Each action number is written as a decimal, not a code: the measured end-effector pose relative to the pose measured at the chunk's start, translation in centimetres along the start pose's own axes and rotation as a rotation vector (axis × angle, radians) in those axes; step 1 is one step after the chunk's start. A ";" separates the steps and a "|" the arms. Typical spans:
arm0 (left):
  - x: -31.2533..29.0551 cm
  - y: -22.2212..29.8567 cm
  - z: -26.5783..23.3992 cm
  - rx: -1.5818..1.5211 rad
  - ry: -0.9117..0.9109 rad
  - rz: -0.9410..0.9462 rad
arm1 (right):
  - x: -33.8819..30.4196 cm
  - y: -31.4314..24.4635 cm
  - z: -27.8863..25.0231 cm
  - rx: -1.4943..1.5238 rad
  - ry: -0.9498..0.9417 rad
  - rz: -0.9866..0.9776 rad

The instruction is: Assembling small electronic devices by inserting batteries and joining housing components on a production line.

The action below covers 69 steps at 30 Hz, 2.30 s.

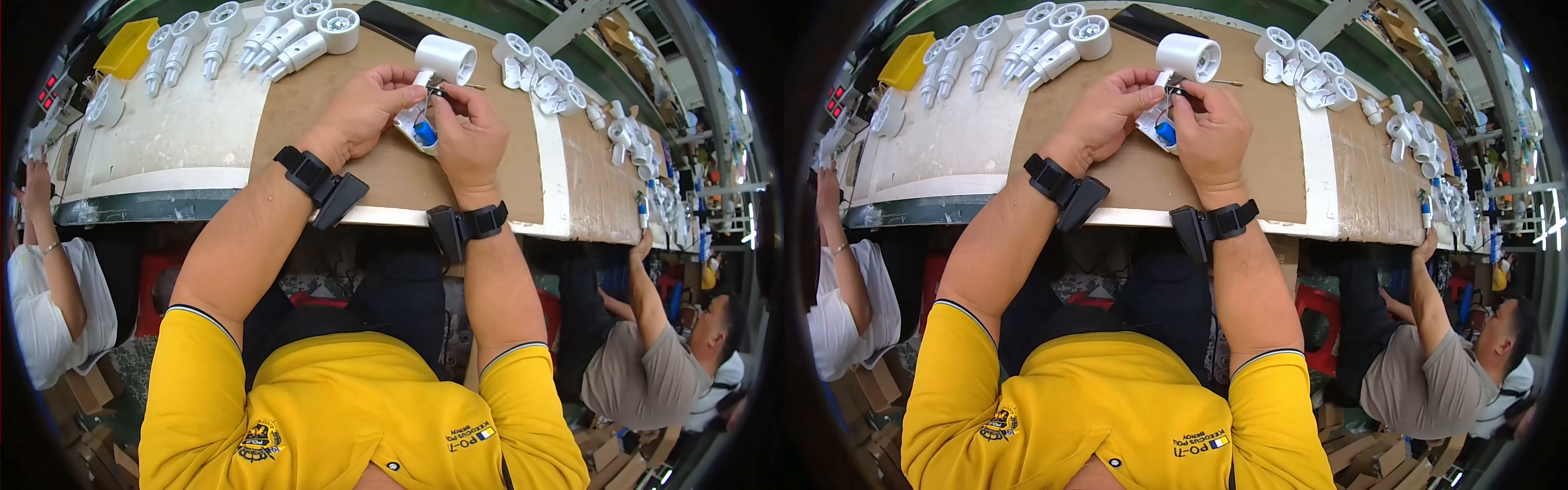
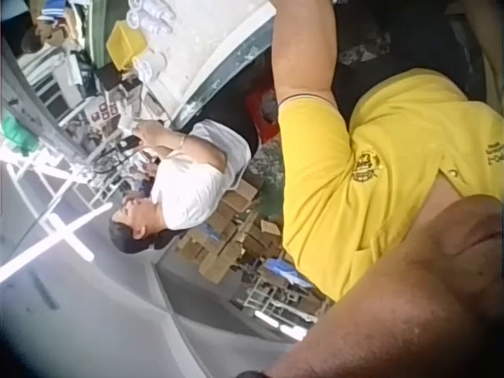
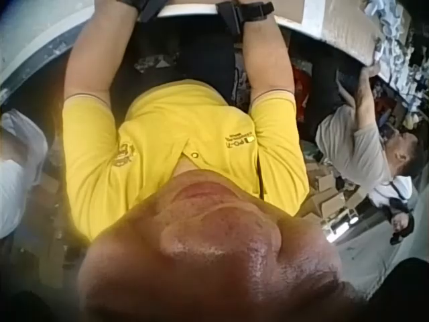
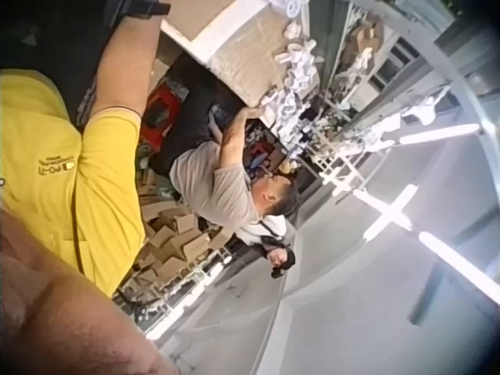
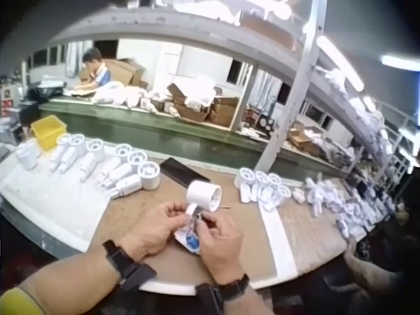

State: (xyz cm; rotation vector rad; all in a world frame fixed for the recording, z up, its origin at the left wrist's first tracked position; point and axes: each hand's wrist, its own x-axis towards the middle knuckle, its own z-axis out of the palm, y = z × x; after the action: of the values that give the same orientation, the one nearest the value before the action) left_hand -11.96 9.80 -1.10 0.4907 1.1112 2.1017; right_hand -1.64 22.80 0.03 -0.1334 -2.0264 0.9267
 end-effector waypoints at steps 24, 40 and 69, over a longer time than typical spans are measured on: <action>0.0 0.9 -0.4 0.012 -0.085 -0.100 | 0.2 0.5 -0.7 -0.050 -0.034 -0.161; 0.4 0.6 -0.6 0.018 -0.074 -0.131 | 0.1 1.0 -0.8 -0.047 0.032 -0.124; 0.3 0.5 -0.5 0.058 -0.054 -0.115 | 0.1 0.2 -0.6 -0.086 -0.012 -0.117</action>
State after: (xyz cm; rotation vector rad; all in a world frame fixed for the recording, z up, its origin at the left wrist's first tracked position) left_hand -12.63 9.52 -0.93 0.4960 1.1450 1.9507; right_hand -1.28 23.36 0.20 -0.0562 -2.0625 0.7694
